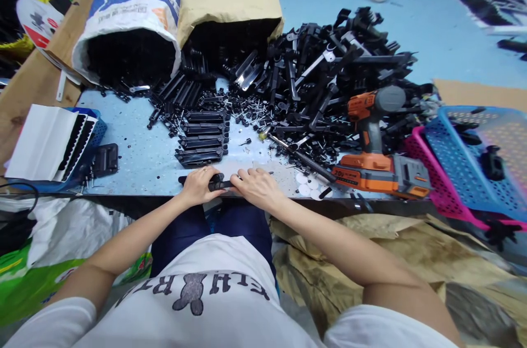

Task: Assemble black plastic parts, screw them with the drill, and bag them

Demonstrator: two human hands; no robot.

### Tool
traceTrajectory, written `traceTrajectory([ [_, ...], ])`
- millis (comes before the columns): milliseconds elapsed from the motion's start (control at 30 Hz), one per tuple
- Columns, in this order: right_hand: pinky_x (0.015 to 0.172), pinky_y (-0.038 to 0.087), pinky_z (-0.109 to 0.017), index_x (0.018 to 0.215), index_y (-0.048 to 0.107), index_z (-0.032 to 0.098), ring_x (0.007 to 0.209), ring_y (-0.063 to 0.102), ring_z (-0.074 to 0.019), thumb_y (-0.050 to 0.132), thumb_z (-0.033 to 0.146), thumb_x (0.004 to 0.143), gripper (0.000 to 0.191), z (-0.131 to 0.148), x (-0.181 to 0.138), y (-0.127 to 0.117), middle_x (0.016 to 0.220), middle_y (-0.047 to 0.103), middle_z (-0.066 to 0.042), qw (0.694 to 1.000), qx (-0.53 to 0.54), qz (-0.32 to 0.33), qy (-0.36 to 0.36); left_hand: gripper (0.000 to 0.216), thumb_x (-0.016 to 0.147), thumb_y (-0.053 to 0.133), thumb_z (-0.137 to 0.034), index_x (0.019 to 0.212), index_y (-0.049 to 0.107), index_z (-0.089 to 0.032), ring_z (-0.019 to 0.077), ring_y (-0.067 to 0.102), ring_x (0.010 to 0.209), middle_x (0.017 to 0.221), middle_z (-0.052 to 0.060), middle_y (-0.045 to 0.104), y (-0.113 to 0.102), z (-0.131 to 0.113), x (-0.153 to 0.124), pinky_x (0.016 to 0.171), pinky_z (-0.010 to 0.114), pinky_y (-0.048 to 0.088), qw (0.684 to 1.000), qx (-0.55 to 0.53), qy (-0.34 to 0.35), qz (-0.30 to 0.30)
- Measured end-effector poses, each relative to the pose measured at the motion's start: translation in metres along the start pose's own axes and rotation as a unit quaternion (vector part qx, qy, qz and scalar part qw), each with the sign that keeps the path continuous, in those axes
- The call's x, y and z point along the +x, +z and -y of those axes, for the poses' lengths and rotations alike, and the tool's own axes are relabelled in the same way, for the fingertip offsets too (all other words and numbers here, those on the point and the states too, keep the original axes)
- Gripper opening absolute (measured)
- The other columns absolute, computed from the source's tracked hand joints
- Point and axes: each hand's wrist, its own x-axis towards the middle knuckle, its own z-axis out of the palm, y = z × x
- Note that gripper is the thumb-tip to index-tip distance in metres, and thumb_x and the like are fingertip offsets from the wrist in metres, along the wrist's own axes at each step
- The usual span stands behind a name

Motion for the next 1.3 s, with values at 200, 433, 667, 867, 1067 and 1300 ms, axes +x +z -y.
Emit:
traceTrajectory([
  [200, 0.067, 0.036, -0.029, 0.086, 0.060, 0.018, 0.079, 0.057, -0.0195, 0.046, 0.047, 0.090, 0.033, -0.045, -0.002, 0.019, 0.084, 0.063, -0.006, 0.988, 0.145, 0.054, 0.015, 0.054, 0.084, 0.052, -0.049, 0.123, 0.043, -0.012, 0.0278, 0.047, 0.114, 0.120, 0.016, 0.051, -0.001, -0.025, 0.045, 0.093, 0.039, 0.038, 0.998, 0.037, 0.041, 0.001],
  [433, 0.072, 0.034, -0.030, 0.100, 0.059, 0.013, 0.093, 0.052, -0.0232, 0.039, 0.026, 0.091, 0.025, -0.108, 0.067, 0.016, 0.097, 0.063, -0.013, 0.968, 0.060, -0.038, 0.239, 0.026, 0.085, 0.036, -0.004, 0.095, 0.060, -0.004, 0.0250, 0.059, 0.095, 0.096, 0.018, 0.061, 0.010, -0.050, 0.162, 0.077, 0.034, 0.047, 0.995, 0.023, -0.092, 0.043],
  [667, 0.075, 0.035, -0.033, 0.104, 0.056, 0.012, 0.090, 0.054, -0.0240, 0.040, 0.016, 0.085, 0.025, -0.110, 0.096, 0.034, 0.101, 0.061, -0.014, 0.963, 0.090, -0.038, 0.252, 0.018, 0.086, 0.053, -0.026, 0.096, 0.061, -0.013, 0.0164, 0.062, 0.089, 0.095, 0.009, 0.064, -0.024, -0.004, 0.053, 0.081, 0.028, 0.050, 0.961, -0.131, -0.147, -0.192],
  [867, 0.073, 0.044, -0.029, 0.086, 0.061, 0.014, 0.077, 0.056, -0.0176, 0.050, 0.019, 0.079, 0.015, -0.086, 0.053, 0.024, 0.089, 0.060, -0.009, 0.927, 0.278, -0.133, 0.212, 0.024, 0.079, 0.060, -0.031, 0.094, 0.064, -0.012, 0.0137, 0.065, 0.072, 0.086, 0.007, 0.068, -0.021, 0.018, -0.042, 0.073, 0.028, 0.054, 0.870, -0.291, -0.295, -0.266],
  [1067, 0.068, 0.047, -0.028, 0.089, 0.065, 0.016, 0.076, 0.060, -0.0160, 0.054, 0.029, 0.081, 0.018, -0.051, 0.029, 0.005, 0.089, 0.065, -0.006, 0.902, 0.392, -0.123, 0.136, 0.020, 0.079, 0.060, -0.028, 0.091, 0.066, -0.013, 0.0129, 0.064, 0.070, 0.084, 0.006, 0.069, -0.022, 0.014, -0.050, 0.072, 0.027, 0.054, 0.898, -0.217, -0.267, -0.275],
  [1300, 0.065, 0.045, -0.023, 0.089, 0.065, 0.016, 0.068, 0.060, -0.0128, 0.057, 0.020, 0.081, 0.012, -0.022, 0.023, -0.007, 0.081, 0.067, -0.003, 0.906, 0.410, 0.010, 0.108, 0.017, 0.083, 0.054, -0.025, 0.094, 0.065, -0.016, 0.0156, 0.064, 0.073, 0.084, 0.006, 0.068, -0.025, 0.014, -0.049, 0.072, 0.029, 0.052, 0.954, -0.113, -0.199, -0.196],
])
